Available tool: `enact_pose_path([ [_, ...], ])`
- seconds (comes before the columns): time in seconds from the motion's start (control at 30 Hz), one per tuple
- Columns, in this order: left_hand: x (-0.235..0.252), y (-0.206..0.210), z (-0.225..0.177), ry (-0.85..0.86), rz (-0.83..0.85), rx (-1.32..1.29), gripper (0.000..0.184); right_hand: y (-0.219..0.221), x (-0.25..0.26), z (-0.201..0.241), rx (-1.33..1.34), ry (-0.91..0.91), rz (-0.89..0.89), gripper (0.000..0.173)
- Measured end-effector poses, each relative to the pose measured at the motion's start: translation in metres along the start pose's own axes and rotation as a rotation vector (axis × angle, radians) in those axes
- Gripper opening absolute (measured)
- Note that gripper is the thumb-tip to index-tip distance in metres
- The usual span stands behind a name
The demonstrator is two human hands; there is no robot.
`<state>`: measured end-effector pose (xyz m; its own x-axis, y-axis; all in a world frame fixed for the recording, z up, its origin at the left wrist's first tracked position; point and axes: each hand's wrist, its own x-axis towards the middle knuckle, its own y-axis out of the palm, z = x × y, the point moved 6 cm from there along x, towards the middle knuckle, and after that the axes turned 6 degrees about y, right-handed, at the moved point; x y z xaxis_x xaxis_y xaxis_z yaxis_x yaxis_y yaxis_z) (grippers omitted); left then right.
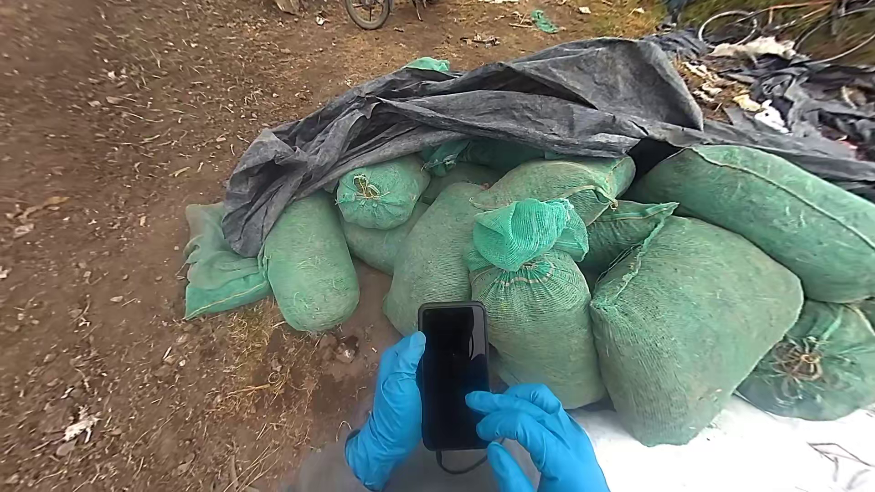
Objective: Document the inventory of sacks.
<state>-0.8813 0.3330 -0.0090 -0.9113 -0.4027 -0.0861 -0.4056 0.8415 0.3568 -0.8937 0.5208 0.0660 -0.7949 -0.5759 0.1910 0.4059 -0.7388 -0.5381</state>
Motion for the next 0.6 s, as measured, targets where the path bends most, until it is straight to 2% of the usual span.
enact_pose_path([
  [0.6,-0.0103,-0.0022,0.0051,0.022,-0.016,0.028,0.052,-0.0056,-0.0060,-0.0058,0.031,-0.018,0.020,0.020],
])
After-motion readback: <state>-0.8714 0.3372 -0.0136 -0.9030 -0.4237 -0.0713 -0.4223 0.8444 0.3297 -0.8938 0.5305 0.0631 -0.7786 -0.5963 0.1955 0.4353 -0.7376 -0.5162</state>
